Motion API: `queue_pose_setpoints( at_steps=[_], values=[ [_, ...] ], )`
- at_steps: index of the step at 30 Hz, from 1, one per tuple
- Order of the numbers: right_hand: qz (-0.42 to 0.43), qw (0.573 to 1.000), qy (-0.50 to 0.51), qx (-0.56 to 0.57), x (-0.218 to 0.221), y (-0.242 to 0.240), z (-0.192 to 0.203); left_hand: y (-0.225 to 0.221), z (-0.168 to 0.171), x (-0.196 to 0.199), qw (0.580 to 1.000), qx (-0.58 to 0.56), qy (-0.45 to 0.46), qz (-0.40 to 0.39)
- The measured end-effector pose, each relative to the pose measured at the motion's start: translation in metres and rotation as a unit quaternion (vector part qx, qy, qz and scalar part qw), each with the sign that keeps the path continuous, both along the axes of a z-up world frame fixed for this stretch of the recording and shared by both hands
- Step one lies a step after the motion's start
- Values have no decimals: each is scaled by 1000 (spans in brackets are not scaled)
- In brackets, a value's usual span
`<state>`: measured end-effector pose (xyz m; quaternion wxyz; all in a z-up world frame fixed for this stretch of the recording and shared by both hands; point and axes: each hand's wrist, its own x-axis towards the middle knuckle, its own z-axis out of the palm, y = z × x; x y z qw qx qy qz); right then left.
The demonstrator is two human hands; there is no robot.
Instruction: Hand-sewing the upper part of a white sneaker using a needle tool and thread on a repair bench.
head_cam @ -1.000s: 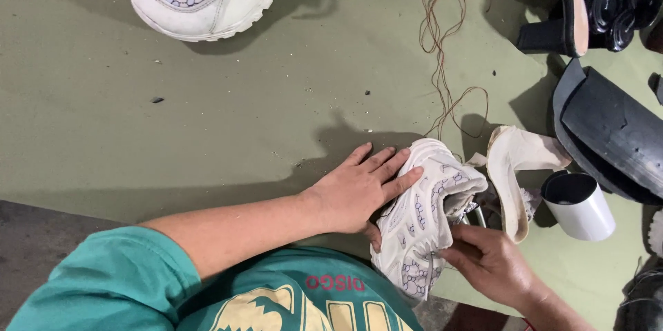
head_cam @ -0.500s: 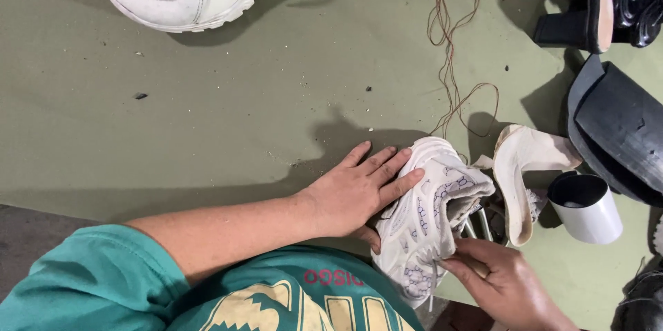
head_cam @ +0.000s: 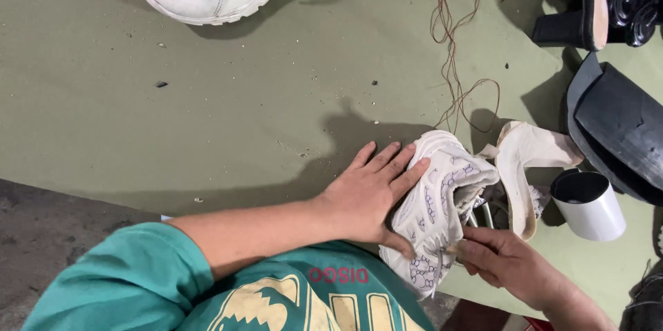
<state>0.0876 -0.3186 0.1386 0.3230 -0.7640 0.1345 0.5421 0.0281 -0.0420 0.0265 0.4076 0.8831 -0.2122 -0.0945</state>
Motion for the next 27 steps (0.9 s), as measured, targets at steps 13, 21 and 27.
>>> queue_pose_setpoints(
  at_steps=[13, 21, 27],
  values=[
    [265, 919, -157, -246, -7, 48, 53, -19, -14, -11, 998, 39, -20, 39],
    [288, 921, -245, -95, -13, 28, 37, -17, -11, -9, 999, 30, -4, 36],
    [195, 949, -192, -157, -22, 42, 38, -16, -13, -10, 999, 16, -12, 36]
  ],
)
